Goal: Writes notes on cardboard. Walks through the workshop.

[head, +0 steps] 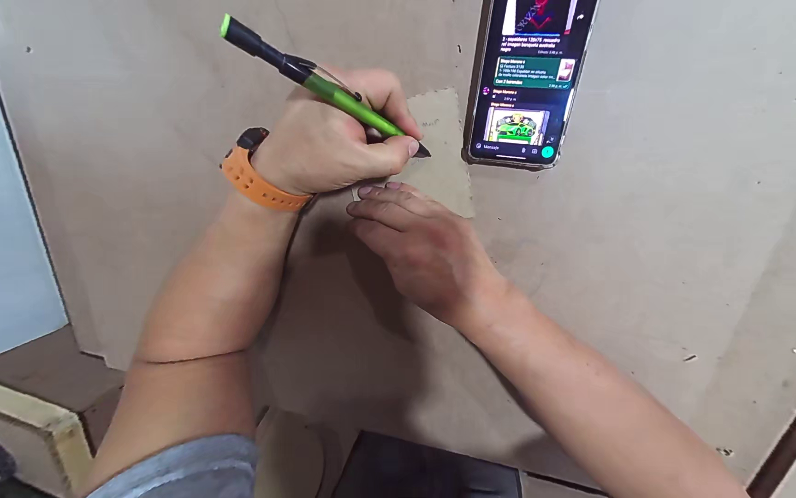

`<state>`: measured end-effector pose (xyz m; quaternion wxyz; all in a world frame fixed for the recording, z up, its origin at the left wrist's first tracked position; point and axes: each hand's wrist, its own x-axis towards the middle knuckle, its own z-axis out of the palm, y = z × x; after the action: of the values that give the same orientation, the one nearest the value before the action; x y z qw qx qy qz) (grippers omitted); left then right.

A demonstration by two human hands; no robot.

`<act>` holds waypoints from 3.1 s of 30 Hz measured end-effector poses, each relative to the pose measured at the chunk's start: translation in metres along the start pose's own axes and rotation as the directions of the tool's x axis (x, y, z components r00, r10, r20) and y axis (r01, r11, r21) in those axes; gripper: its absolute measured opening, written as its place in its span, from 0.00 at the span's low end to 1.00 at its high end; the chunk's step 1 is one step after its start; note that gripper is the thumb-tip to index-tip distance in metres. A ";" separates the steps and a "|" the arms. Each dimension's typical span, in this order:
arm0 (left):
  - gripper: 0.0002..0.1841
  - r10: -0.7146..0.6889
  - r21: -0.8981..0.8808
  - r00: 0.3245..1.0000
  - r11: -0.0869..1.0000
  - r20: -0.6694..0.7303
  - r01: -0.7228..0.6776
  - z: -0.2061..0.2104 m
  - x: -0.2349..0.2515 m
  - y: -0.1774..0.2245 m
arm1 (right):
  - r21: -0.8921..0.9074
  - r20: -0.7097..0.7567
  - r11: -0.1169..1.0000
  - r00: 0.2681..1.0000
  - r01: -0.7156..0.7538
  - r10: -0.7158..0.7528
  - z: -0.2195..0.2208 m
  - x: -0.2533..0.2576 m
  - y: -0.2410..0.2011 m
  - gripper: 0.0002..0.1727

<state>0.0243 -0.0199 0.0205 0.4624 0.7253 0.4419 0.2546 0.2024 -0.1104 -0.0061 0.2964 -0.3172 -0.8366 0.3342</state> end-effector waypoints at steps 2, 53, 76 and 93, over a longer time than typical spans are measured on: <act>0.05 0.007 0.026 1.000 1.000 0.016 -0.007 0.000 0.000 0.001 | 0.000 -0.005 1.000 1.000 -0.004 0.004 0.000 0.000 0.000 0.16; 0.12 -0.403 -0.264 0.915 0.886 -0.028 0.382 -0.001 -0.010 0.032 | -0.021 0.049 0.998 0.997 -0.061 0.062 0.002 -0.013 -0.028 0.15; 0.51 -0.496 0.640 0.824 0.545 -0.273 0.541 0.243 -0.180 0.181 | -0.025 -0.097 0.246 0.247 -0.969 0.964 -0.252 -0.535 -0.216 0.19; 0.60 -0.569 0.402 0.817 0.730 -0.093 0.553 0.318 -0.232 0.233 | 0.057 0.348 0.497 0.484 -0.866 0.803 -0.177 -0.282 -0.119 0.37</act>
<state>0.2544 -0.4076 0.0973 0.3624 0.6428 0.6748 -0.0087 0.4638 -0.3190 0.1086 0.0093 -0.5996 -0.5626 0.5691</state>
